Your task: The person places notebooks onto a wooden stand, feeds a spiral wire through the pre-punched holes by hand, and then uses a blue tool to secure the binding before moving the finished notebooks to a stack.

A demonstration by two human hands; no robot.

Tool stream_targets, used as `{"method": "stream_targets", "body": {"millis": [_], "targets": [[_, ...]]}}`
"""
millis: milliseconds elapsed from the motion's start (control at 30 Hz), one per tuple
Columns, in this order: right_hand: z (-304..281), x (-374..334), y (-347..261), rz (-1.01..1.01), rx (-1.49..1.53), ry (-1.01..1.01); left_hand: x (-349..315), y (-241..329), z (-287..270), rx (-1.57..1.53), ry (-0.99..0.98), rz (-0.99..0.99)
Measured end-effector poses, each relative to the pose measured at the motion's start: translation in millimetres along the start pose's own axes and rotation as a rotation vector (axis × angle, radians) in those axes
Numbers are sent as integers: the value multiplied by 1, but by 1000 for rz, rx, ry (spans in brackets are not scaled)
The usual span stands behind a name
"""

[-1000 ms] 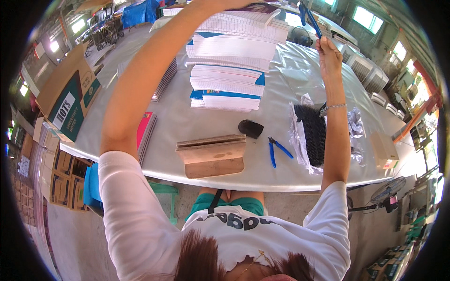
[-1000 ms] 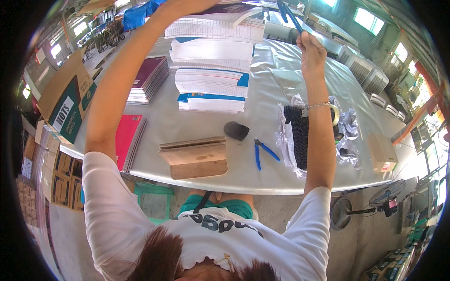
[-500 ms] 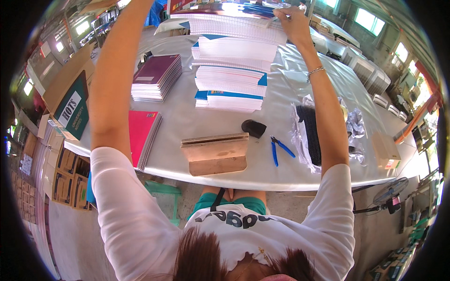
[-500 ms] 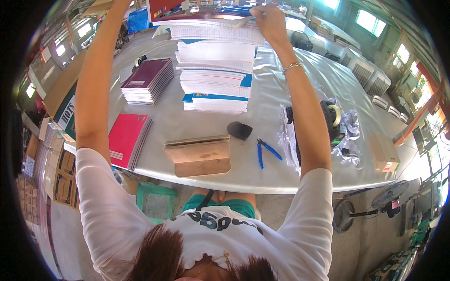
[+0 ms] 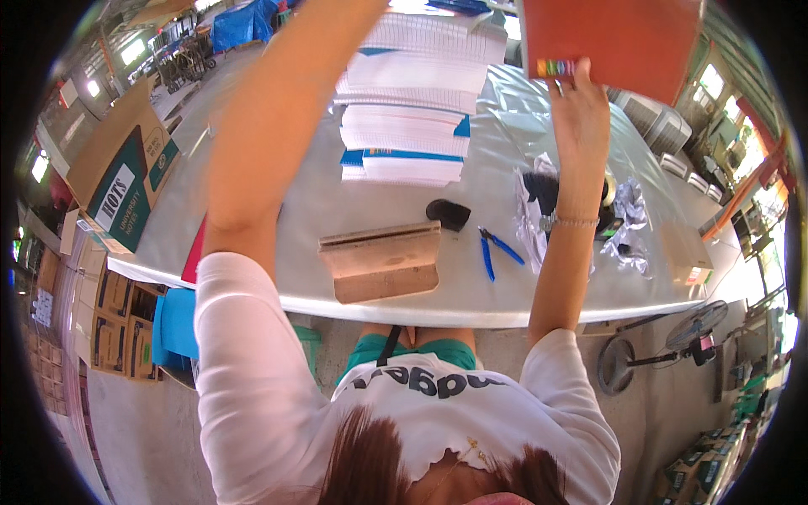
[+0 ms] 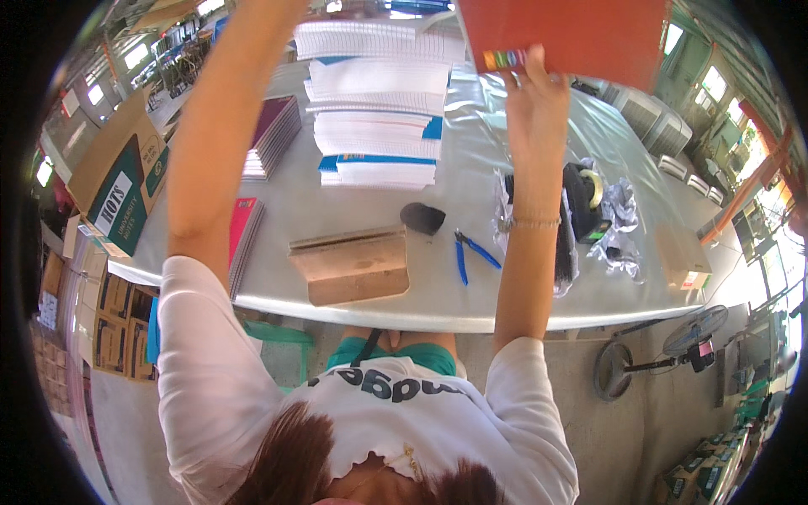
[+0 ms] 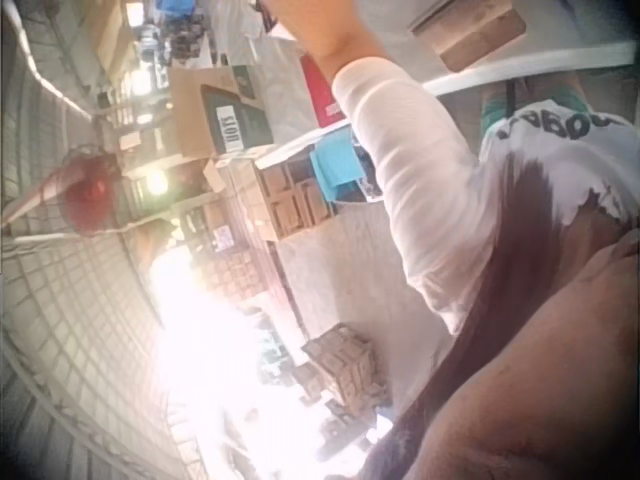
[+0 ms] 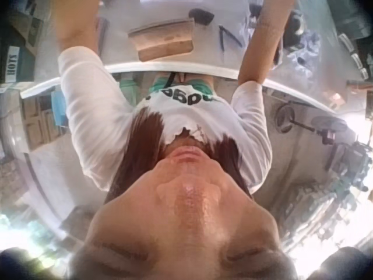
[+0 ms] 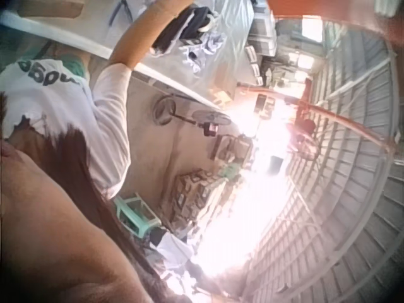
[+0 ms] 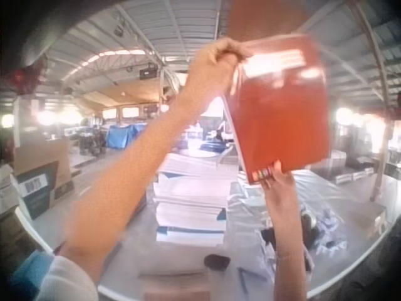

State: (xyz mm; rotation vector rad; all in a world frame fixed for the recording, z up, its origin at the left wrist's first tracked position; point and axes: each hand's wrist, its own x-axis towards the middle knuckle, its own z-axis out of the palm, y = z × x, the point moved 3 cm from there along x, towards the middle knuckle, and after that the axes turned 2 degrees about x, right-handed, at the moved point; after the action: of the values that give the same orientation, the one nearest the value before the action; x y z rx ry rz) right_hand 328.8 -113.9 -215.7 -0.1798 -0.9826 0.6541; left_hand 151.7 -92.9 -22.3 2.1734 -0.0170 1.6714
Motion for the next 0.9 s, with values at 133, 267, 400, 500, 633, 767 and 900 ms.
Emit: {"method": "stream_targets", "body": {"millis": [133,267,400,500,633,767,900], "targets": [[-36,-86,14,46,32,183,-92,-24,25,279,294,334],[-98,-162,41,272,20,315,-193,-37,29,-20,79,-283],[-123,-211,67,381,13,363,-271,-40,8,-174,-20,-490],[-126,-229,79,448,23,316,-312,-44,-3,-191,1,-591],[-134,-244,90,468,11,343,-340,-46,-5,-256,46,-676],[-135,-246,95,481,3,346,-351,-45,-10,-235,91,-678],[-138,-242,95,475,14,278,-369,-41,-33,-37,110,-702]]}}
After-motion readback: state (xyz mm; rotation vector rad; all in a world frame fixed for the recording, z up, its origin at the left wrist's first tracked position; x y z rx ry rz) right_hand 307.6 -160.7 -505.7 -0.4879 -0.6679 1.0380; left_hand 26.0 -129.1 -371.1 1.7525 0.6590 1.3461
